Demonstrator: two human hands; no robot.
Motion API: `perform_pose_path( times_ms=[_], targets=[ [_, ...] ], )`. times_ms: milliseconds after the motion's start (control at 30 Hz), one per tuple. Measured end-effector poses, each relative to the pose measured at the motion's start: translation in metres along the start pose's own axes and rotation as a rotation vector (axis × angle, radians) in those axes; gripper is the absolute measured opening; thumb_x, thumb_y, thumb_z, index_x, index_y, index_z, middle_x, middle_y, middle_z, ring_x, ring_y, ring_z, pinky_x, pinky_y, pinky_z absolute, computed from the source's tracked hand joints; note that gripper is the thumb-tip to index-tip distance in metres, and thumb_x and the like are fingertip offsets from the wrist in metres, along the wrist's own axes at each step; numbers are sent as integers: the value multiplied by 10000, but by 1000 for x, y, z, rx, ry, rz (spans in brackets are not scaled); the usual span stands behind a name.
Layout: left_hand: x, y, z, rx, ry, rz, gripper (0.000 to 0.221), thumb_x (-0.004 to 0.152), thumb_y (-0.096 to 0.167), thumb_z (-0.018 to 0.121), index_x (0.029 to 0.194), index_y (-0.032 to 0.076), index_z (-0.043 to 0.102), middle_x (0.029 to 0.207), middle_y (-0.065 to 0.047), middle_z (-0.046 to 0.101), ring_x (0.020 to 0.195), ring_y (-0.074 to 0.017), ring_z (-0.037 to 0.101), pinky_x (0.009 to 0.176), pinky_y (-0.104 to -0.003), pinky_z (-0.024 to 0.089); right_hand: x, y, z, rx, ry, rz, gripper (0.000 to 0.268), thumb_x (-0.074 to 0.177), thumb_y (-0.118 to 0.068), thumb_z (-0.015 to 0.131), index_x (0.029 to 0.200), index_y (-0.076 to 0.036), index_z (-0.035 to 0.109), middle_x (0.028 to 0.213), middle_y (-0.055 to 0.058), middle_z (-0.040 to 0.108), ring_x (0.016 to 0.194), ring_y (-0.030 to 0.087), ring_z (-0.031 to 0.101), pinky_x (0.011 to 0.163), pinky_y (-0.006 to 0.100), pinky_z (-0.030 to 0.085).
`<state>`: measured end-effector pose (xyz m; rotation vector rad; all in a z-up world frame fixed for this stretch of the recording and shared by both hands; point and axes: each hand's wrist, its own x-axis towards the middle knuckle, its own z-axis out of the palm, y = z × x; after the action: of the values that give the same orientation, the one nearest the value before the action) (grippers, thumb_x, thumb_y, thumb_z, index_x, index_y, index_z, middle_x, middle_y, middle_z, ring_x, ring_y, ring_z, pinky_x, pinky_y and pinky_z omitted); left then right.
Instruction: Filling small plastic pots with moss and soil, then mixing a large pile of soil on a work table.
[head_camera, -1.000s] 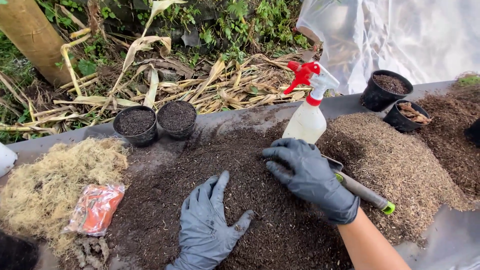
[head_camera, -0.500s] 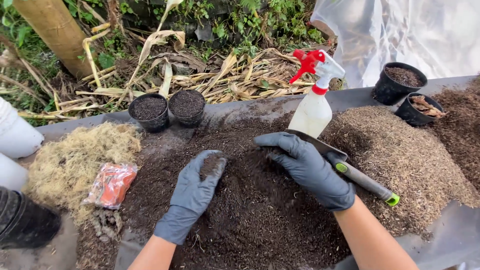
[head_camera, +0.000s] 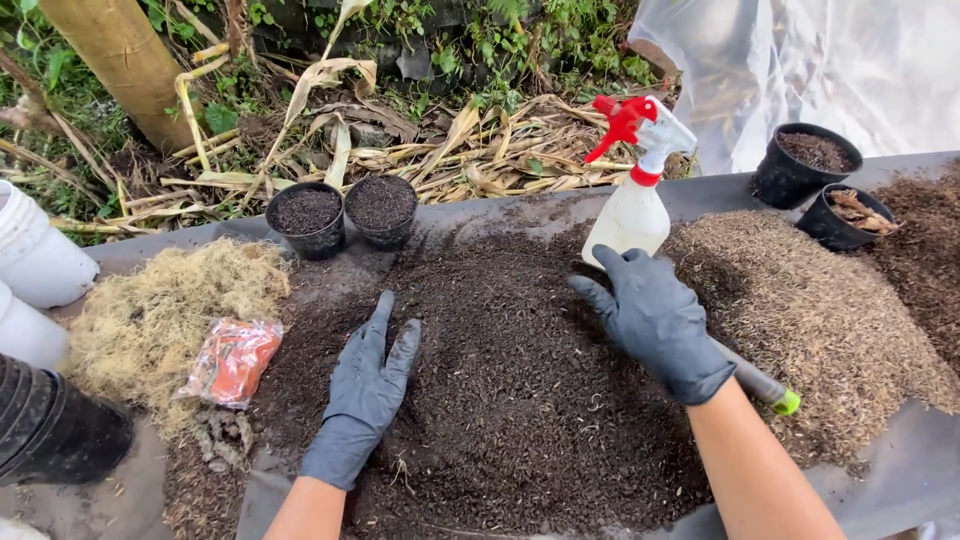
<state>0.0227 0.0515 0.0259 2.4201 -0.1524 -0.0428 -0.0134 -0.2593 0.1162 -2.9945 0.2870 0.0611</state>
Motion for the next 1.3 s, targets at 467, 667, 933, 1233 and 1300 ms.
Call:
perform_pose_path(
  times_ms=[467, 667, 933, 1233, 1300],
  targets=[
    [10, -23, 19, 75, 144, 121, 545, 987, 594, 491, 1477, 364, 556, 1290, -98, 662, 1245, -341, 618, 1049, -495, 506, 5, -20, 47, 875, 184, -804, 433, 976, -354, 641, 1385, -214, 646, 1189, 136, 675, 1178, 305, 602, 1056, 493, 459],
    [14, -29, 25, 36, 288, 319, 541, 1006, 489, 472, 1421, 166, 597, 1213, -141, 691, 1096, -363, 658, 961, -466, 510, -30, 16, -17, -10, -19, 62, 576, 922, -629, 452, 1414, -343, 537, 1251, 34, 677, 1081, 216, 677, 985, 449, 579],
    [17, -27, 25, 61, 280, 313, 553, 994, 508, 466, 1408, 173, 612, 1251, -133, 692, 1141, -343, 638, 988, -466, 501, -41, 99, 59, -317, 59, 304, 517, 1050, -643, 212, 1134, -223, 502, 741, 23, 664, 612, 213, 693, 553, 354, 565],
    [20, -28, 26, 70, 227, 270, 574, 981, 545, 456, 1426, 213, 603, 1320, -91, 693, 1263, -328, 579, 1078, -452, 441, -36, 102, 66, -215, 190, 205, 447, 1034, -563, 335, 1277, -241, 527, 922, 12, 641, 683, 191, 665, 600, 390, 598],
    [19, -28, 26, 83, 217, 279, 586, 985, 549, 443, 1434, 203, 594, 1342, -96, 684, 1272, -349, 574, 1090, -462, 431, -32, 68, 37, -162, 194, 194, 457, 1034, -549, 353, 1308, -232, 536, 957, 22, 666, 746, 220, 705, 665, 416, 619]
  ],
)
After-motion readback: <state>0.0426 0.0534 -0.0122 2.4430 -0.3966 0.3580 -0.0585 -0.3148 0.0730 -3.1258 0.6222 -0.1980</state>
